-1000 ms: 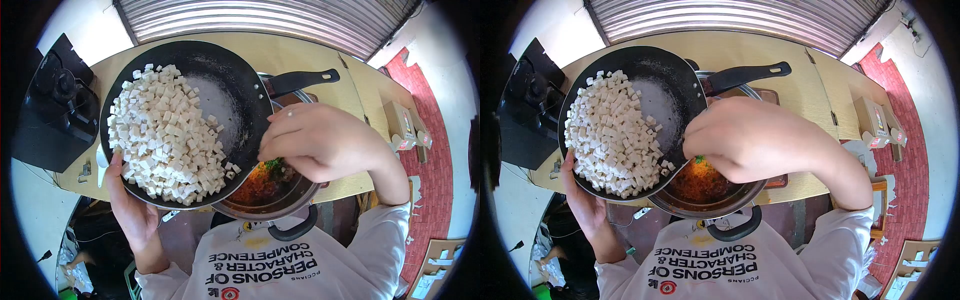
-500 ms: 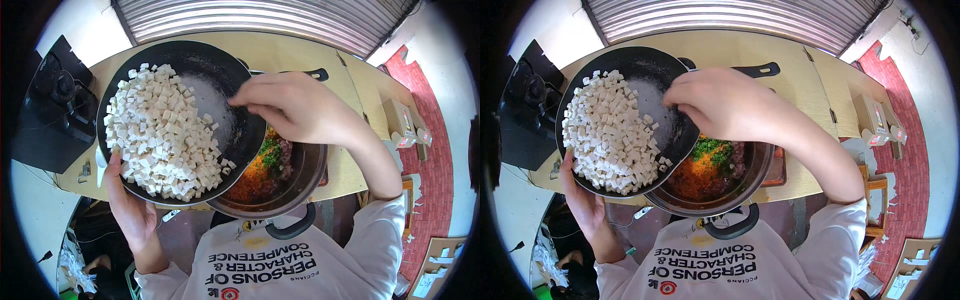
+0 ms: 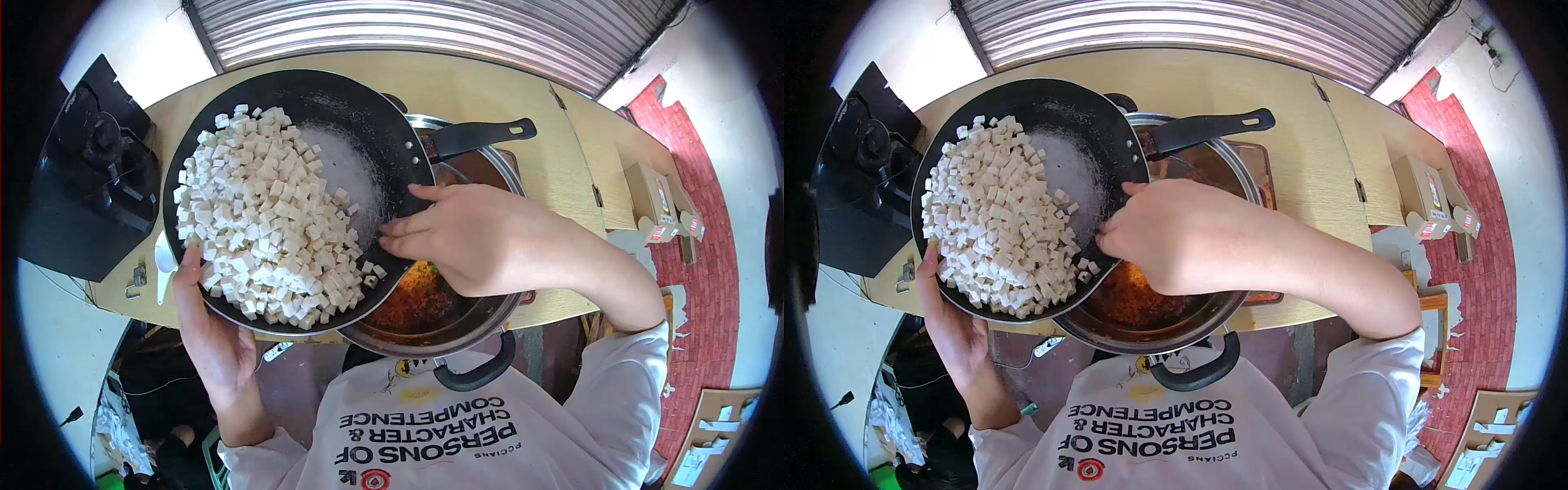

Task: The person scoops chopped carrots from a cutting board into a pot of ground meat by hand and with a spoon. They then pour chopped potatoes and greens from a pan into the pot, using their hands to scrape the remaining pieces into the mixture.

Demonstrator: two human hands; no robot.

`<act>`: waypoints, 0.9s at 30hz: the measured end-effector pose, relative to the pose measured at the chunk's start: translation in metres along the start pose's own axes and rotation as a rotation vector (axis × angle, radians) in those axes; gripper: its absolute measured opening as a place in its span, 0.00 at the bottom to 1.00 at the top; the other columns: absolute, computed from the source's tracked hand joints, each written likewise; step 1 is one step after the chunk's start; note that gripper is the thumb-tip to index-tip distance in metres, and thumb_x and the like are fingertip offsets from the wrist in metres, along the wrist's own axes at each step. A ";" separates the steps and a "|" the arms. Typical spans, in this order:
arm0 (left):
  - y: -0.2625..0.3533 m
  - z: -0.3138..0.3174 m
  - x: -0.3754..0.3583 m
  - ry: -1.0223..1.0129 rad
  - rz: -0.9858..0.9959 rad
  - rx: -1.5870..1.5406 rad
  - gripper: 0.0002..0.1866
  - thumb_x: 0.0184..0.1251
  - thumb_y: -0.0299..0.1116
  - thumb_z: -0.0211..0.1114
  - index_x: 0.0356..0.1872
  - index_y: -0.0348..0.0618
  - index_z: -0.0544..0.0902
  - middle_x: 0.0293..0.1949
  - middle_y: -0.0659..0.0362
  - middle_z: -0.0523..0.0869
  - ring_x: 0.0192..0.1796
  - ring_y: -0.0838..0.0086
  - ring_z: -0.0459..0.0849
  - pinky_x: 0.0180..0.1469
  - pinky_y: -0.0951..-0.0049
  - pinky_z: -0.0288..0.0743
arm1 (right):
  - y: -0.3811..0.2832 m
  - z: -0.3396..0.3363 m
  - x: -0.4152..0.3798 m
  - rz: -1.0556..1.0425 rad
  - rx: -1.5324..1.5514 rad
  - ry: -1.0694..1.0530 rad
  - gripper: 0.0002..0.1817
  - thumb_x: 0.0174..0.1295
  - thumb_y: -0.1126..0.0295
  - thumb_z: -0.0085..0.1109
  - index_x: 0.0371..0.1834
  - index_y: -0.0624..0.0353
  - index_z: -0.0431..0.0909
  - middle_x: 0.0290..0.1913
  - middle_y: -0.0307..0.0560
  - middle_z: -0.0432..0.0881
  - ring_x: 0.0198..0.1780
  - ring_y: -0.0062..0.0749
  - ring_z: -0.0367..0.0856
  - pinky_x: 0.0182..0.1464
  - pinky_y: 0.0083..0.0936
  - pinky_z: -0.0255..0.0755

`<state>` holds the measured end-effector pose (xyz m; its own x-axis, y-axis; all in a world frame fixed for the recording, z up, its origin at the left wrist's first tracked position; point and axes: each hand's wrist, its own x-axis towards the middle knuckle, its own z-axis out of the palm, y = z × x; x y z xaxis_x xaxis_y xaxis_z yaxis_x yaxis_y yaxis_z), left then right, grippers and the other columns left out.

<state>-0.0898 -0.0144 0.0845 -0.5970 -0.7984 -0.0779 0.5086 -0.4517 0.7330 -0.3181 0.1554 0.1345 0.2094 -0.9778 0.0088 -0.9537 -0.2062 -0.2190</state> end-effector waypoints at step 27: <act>0.000 0.003 0.000 0.061 0.055 0.087 0.27 0.77 0.43 0.50 0.67 0.33 0.66 0.63 0.50 0.76 0.62 0.67 0.80 0.61 0.68 0.78 | 0.021 -0.029 -0.009 0.065 0.042 0.301 0.08 0.52 0.80 0.58 0.34 0.57 0.82 0.38 0.48 0.83 0.43 0.46 0.82 0.45 0.40 0.75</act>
<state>-0.0919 -0.0136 0.0868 -0.5293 -0.8451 -0.0750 0.4823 -0.3724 0.7929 -0.3459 0.1585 0.1587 0.0686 -0.9574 0.2804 -0.9520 -0.1469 -0.2685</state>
